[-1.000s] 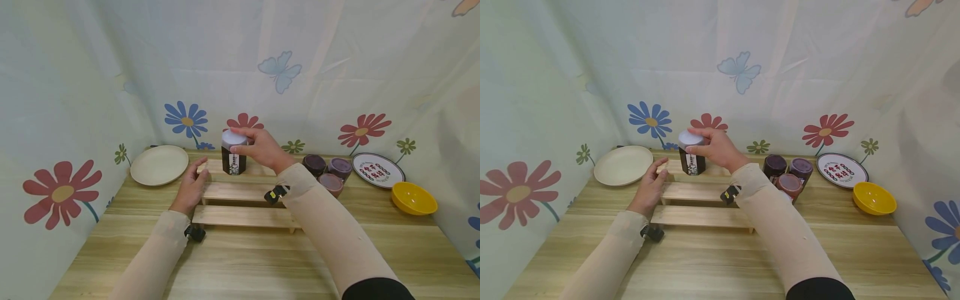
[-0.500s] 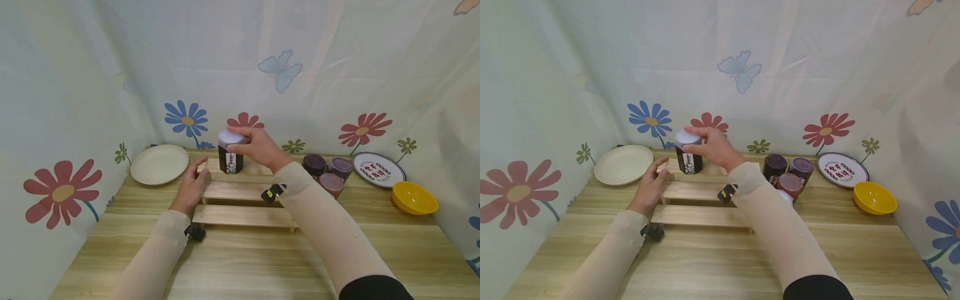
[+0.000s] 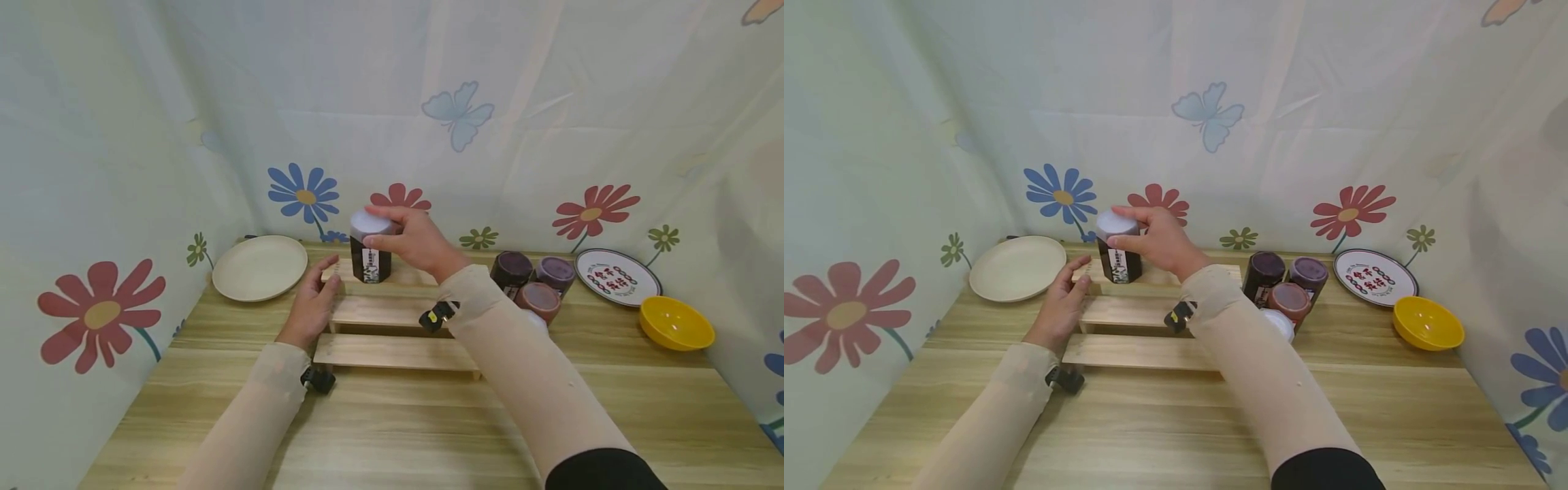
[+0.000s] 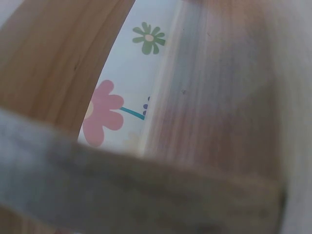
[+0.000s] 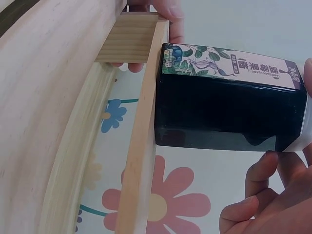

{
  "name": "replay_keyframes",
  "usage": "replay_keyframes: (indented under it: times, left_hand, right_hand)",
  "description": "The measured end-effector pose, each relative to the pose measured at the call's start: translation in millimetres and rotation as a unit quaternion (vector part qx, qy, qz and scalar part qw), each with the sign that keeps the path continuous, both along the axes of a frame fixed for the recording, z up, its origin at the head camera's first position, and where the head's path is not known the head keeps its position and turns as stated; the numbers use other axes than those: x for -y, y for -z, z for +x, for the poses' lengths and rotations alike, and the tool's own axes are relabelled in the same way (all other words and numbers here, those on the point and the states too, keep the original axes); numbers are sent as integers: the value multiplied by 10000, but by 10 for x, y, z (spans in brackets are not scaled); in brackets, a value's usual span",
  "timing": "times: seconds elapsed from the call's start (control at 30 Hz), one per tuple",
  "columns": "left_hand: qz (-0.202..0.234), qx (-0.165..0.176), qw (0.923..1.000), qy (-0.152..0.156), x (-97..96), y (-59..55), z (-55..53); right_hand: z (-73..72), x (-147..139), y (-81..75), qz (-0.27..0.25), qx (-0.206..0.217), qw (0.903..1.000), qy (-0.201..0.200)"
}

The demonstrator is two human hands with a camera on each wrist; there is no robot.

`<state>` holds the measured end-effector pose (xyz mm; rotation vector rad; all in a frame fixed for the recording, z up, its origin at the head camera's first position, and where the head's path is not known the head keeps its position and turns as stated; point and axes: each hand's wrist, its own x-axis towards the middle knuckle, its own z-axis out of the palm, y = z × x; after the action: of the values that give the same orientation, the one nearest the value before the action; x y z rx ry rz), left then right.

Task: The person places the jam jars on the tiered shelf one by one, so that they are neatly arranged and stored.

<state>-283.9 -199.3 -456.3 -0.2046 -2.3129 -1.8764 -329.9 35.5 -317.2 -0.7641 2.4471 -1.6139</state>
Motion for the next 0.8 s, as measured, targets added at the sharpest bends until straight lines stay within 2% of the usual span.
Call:
replay_keyframes:
  times: [0.5, 0.8]
  left_hand:
    - [30, -168, 9998, 34, 15, 52, -41]
    - [88, -49, 9999, 41, 7, 50, -45]
  right_hand:
    - [-16, 166, 20, -92, -316, 9995, 15]
    - [-14, 250, 38, -274, -331, 9991, 39]
